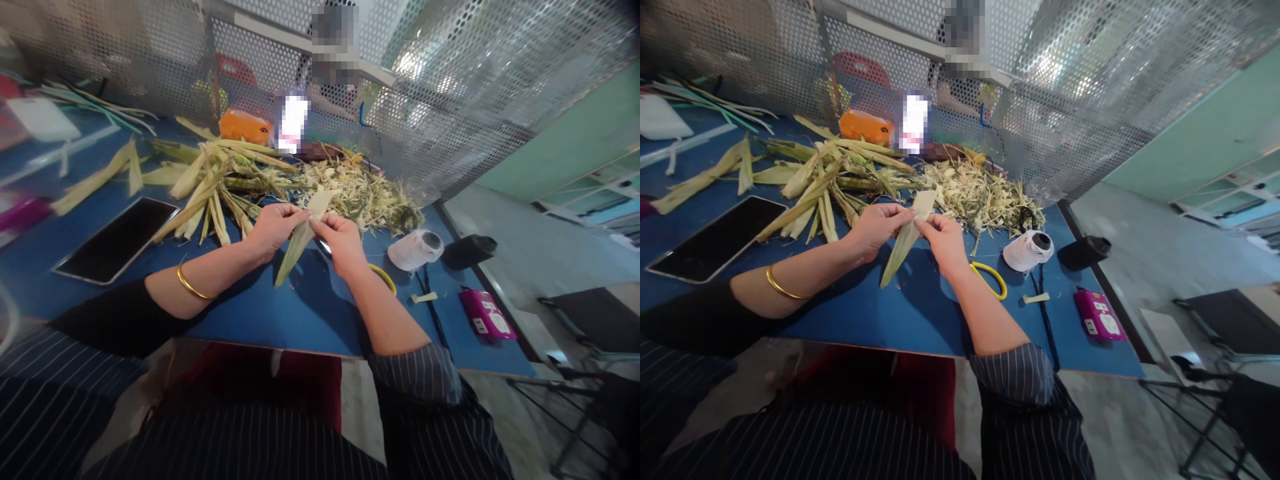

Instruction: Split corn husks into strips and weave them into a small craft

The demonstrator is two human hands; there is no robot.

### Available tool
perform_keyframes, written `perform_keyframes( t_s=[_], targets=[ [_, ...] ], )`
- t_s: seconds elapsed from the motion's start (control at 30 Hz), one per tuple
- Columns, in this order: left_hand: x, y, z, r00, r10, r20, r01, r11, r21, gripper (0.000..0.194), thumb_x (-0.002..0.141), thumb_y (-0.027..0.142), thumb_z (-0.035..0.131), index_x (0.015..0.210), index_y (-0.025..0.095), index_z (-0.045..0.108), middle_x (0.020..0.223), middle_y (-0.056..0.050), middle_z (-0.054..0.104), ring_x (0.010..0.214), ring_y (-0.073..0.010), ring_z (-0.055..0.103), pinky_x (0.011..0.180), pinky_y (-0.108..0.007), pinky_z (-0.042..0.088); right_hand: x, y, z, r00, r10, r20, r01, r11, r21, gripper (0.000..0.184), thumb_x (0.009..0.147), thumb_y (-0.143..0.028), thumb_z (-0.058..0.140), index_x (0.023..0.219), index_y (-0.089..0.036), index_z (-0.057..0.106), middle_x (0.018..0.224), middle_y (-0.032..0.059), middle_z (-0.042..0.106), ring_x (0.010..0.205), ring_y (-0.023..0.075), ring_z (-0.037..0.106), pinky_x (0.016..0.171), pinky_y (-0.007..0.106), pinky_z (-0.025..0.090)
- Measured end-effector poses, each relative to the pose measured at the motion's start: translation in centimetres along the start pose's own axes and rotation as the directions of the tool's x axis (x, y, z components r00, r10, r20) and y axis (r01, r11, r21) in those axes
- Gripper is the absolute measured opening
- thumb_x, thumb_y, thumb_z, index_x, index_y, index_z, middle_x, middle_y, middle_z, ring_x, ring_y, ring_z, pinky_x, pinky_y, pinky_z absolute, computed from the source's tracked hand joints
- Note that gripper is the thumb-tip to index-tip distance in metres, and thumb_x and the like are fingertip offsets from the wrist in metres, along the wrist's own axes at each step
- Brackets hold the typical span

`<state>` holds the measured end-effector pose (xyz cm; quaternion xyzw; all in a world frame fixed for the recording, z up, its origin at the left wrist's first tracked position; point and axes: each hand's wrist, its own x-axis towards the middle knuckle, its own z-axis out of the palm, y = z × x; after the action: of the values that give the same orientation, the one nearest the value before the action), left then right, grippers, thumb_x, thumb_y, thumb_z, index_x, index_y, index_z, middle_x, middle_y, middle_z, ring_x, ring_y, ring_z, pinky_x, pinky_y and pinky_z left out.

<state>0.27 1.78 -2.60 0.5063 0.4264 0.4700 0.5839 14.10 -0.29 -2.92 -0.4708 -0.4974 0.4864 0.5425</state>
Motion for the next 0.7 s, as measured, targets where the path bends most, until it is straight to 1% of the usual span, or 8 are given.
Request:
perform_keyframes(
  t_s=[0.1,0.23,0.33,0.47,0.57,0.7],
  targets=[
    [0.03,-0.24,0.00,1.000,0.010,0.010,-0.010,1.000,0.014,0.021,0.075,0.033,0.071,0.072,0.012,0.065,0.068,-0.004,0.067,0.058,-0.0116,0.059,0.054,-0.023,0.045,0.06,0.05,-0.07,0.999,-0.024,-0.030,0.023,0.999,-0.045,0.018,0.066,-0.034,0.074,0.064,-0.017,0.067,0.060,-0.0017,0.064,0.060,0.0115,0.056,0.066,0.028,0.046],
    [0.15,-0.59,-0.04,1.000,-0.004,0.014,0.004,1.000,-0.011,0.022,0.071,0.032,0.075,0.072,0.012,0.064,0.067,-0.004,0.066,0.057,-0.0117,0.060,0.054,-0.023,0.045,0.11,0.19,-0.17,0.999,-0.037,-0.034,0.034,0.995,-0.091,0.016,0.068,-0.031,0.070,0.062,-0.016,0.066,0.058,-0.0019,0.062,0.057,0.0107,0.054,0.062,0.027,0.044],
    [0.15,-0.92,0.13,1.000,0.010,0.001,-0.010,1.000,-0.029,0.024,0.069,0.033,0.076,0.070,0.013,0.063,0.064,-0.003,0.065,0.054,-0.0109,0.058,0.054,-0.023,0.045,0.12,0.37,-0.27,0.999,-0.042,-0.033,0.037,0.991,-0.131,0.015,0.069,-0.029,0.068,0.061,-0.016,0.064,0.057,-0.0019,0.061,0.056,0.0101,0.052,0.060,0.026,0.042],
    [-0.08,-1.07,0.51,0.999,0.034,-0.042,-0.036,0.998,-0.043,0.027,0.067,0.035,0.078,0.070,0.013,0.063,0.065,-0.003,0.065,0.055,-0.0112,0.059,0.054,-0.023,0.047,0.09,0.47,-0.37,0.994,-0.095,-0.047,0.082,0.973,-0.215,0.017,0.071,-0.029,0.066,0.061,-0.016,0.063,0.055,-0.0027,0.059,0.054,0.0093,0.049,0.056,0.024,0.038],
    [-0.22,-0.99,0.61,0.999,0.010,-0.051,-0.014,0.997,-0.082,0.027,0.065,0.034,0.079,0.071,0.012,0.064,0.065,-0.003,0.066,0.056,-0.0111,0.060,0.056,-0.024,0.048,0.07,0.44,-0.35,0.992,-0.117,-0.053,0.098,0.958,-0.269,0.019,0.071,-0.032,0.065,0.062,-0.016,0.062,0.055,-0.0029,0.058,0.053,0.0091,0.048,0.054,0.023,0.036],
    [-0.18,-1.03,0.56,0.996,-0.046,-0.079,0.039,0.995,-0.087,0.027,0.064,0.034,0.080,0.069,0.012,0.064,0.059,-0.001,0.063,0.050,-0.0093,0.054,0.050,-0.022,0.044,0.10,0.67,-0.33,0.993,-0.104,-0.048,0.084,0.949,-0.305,0.020,0.072,-0.033,0.065,0.062,-0.016,0.061,0.056,-0.0024,0.057,0.053,0.0091,0.045,0.054,0.024,0.034]
  ],
)
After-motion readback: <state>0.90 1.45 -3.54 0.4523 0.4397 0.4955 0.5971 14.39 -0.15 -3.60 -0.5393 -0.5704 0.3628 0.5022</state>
